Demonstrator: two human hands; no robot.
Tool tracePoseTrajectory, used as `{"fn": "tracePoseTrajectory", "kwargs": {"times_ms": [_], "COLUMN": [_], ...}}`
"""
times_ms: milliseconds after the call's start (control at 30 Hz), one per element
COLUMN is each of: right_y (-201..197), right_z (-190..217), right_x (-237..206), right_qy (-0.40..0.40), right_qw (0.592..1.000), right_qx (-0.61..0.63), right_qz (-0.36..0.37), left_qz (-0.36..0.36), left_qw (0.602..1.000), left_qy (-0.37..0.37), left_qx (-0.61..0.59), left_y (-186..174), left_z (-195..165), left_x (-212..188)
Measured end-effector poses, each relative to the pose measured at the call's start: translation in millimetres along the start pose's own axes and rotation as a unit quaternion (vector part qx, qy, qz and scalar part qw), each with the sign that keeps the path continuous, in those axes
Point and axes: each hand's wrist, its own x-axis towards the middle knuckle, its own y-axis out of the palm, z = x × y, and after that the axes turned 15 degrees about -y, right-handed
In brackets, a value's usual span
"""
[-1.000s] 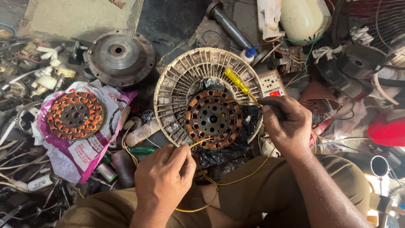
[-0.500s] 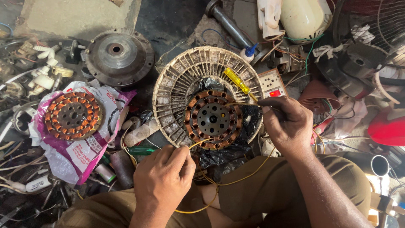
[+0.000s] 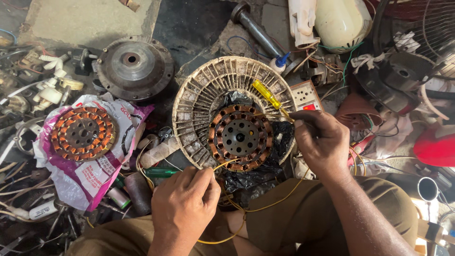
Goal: The person sits on the floor and works on a ceiling fan motor stator, using a screwdriver to pry and adjust the copper winding assembly. They position the stator on the fan housing, route yellow wires around it, and connect wires while testing with a small electrical testing device.
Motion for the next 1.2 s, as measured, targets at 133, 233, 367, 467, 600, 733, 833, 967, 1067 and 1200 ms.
{"fn": "tracePoseTrajectory", "kwargs": {"times_ms": [133,233,367,467,600,733,833,967,1067,1200], "right_y": [1.3,1.9,1.7,0.6,0.2,1.1,1.7,2.1,2.0,2.6], "right_z": [1.7,2.6,3.4,3.9,4.0,3.5,3.3,3.3,2.7,1.6], "right_x": [1.5,2.6,3.7,3.6,3.2,3.1,2.7,1.9,2.1,1.5], "right_qy": [-0.01,-0.034,-0.007,0.02,0.033,0.016,0.021,0.027,0.038,0.03], "right_qw": [0.999,0.998,0.998,0.998,0.998,0.998,0.998,0.998,0.998,0.998], "right_qx": [-0.028,-0.041,-0.061,-0.062,-0.057,-0.055,-0.057,-0.049,-0.049,-0.047], "right_qz": [0.016,0.021,0.018,0.021,0.02,0.018,0.019,0.013,0.014,0.012], "left_qz": [0.003,0.01,0.008,0.007,0.011,-0.012,-0.021,-0.014,-0.017,-0.013], "left_qw": [1.0,1.0,1.0,1.0,1.0,1.0,1.0,1.0,1.0,1.0], "left_qy": [-0.006,-0.012,-0.012,-0.01,-0.013,-0.002,0.007,0.008,0.008,0.006], "left_qx": [0.009,0.01,0.01,0.001,-0.002,-0.009,-0.008,0.006,0.014,0.027], "left_y": [0.5,0.7,0.5,0.4,-0.2,-1.3,-1.1,0.2,1.1,2.2], "left_z": [-0.5,-0.4,-0.4,-0.4,-0.6,-1.0,-0.4,0.1,-1.0,-1.7], "left_x": [-0.4,-0.6,-1.1,-0.7,-0.3,-1.4,-1.3,-1.1,-2.3,-3.5]}}
